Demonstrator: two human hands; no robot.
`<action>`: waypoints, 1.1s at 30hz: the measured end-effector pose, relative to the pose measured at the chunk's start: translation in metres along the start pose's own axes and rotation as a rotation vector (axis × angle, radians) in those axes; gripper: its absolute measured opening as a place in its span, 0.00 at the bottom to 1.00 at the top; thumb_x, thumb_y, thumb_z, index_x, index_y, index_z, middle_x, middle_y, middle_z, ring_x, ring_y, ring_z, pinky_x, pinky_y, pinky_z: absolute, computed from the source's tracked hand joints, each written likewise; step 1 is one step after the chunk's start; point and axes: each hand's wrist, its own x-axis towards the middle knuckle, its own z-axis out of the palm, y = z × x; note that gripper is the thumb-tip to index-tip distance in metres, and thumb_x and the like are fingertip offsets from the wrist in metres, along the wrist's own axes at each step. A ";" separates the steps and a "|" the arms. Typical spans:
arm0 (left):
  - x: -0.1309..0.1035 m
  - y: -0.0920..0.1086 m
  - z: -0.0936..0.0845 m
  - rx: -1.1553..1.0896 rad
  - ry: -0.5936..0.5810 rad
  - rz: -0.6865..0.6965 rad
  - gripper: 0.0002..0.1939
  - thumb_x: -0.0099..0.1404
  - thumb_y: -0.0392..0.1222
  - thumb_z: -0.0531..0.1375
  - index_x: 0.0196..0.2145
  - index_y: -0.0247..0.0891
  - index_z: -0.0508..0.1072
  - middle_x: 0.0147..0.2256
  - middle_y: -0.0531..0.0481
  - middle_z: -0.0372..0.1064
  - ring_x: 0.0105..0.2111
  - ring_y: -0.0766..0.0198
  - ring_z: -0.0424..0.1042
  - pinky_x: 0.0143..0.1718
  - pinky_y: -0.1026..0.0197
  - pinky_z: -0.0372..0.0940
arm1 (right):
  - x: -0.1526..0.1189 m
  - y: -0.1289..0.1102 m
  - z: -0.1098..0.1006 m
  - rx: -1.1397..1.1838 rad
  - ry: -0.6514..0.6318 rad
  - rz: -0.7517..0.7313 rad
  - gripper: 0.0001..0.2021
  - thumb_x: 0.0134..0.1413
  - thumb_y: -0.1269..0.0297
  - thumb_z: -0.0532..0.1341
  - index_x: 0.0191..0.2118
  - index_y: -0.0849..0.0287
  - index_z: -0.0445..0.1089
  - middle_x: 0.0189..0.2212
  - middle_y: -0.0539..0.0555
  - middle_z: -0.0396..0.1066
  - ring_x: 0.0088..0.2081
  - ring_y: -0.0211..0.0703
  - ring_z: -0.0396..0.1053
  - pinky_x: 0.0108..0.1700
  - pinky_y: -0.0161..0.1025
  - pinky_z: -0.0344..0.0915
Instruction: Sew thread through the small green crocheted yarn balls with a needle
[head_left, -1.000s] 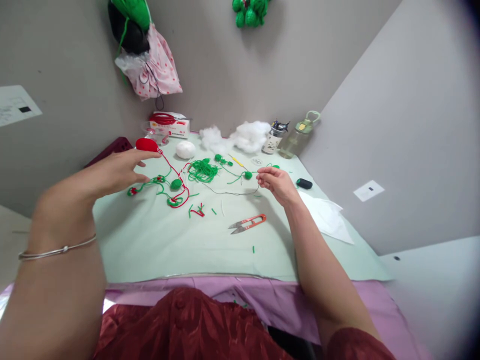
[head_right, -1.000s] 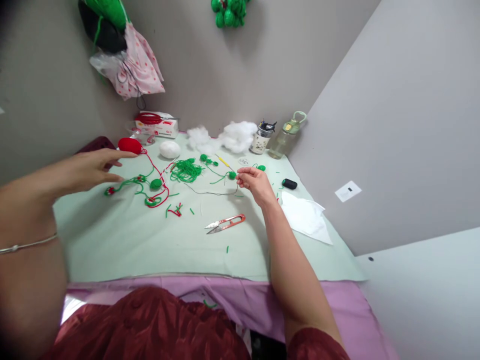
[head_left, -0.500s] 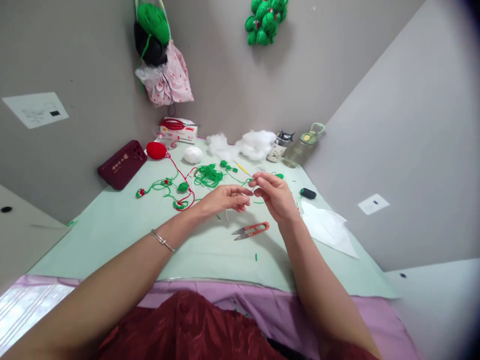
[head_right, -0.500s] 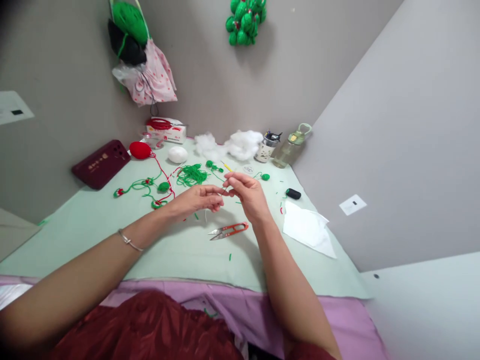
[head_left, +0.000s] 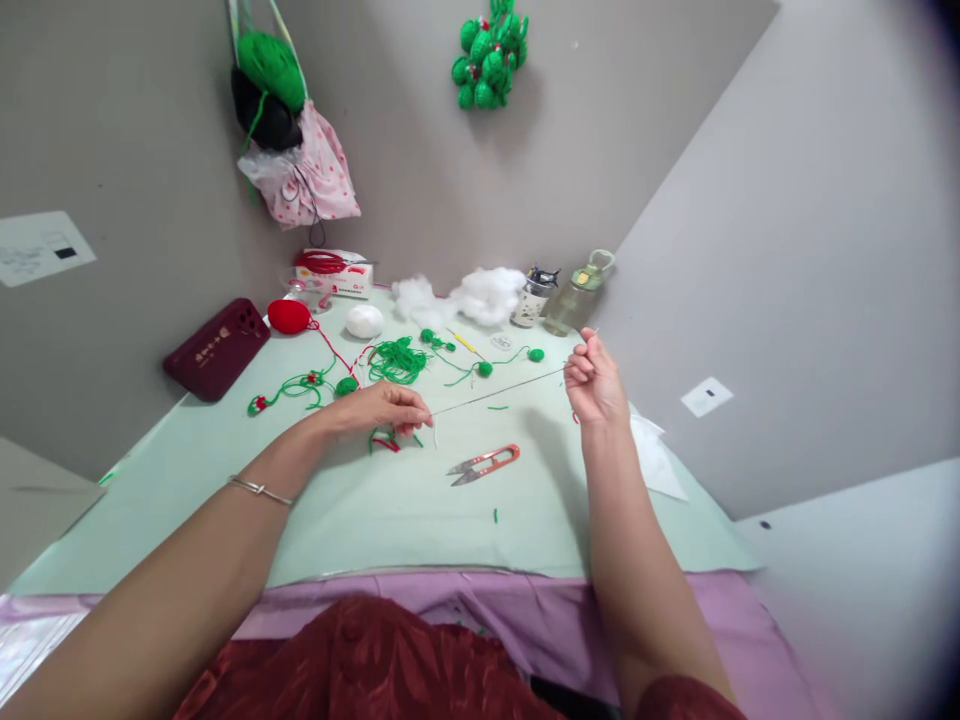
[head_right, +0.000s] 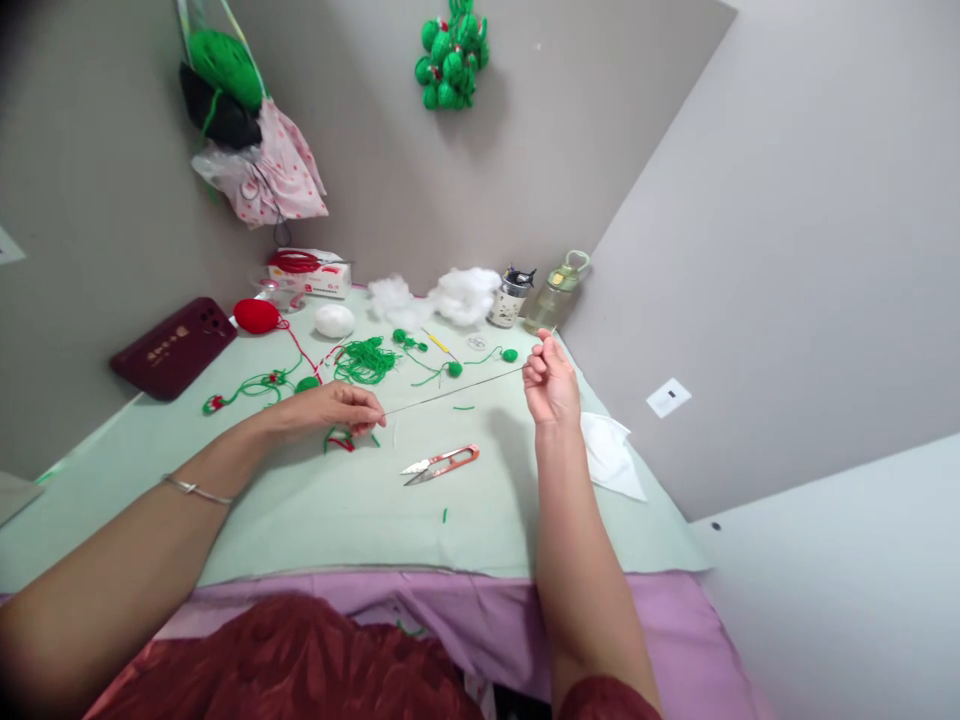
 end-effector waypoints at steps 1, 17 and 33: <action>0.000 -0.001 -0.001 0.003 0.000 0.007 0.14 0.58 0.52 0.69 0.31 0.37 0.81 0.25 0.49 0.70 0.24 0.67 0.65 0.27 0.64 0.58 | 0.002 0.001 -0.003 -0.010 0.016 -0.003 0.10 0.52 0.65 0.72 0.38 0.56 0.72 0.23 0.42 0.63 0.18 0.22 0.53 0.18 0.20 0.54; -0.002 -0.001 -0.005 -0.274 0.036 0.005 0.13 0.56 0.49 0.71 0.30 0.35 0.80 0.32 0.46 0.71 0.26 0.69 0.66 0.31 0.66 0.65 | 0.013 0.015 -0.018 0.028 0.147 0.046 0.10 0.52 0.65 0.73 0.37 0.59 0.72 0.22 0.43 0.66 0.21 0.24 0.63 0.19 0.20 0.60; 0.005 -0.006 -0.007 -0.574 0.175 0.095 0.18 0.56 0.48 0.72 0.26 0.31 0.73 0.23 0.55 0.60 0.19 0.76 0.57 0.19 0.72 0.59 | 0.011 0.019 -0.015 -0.112 0.119 0.051 0.12 0.50 0.63 0.73 0.36 0.59 0.71 0.22 0.43 0.62 0.18 0.24 0.53 0.16 0.22 0.53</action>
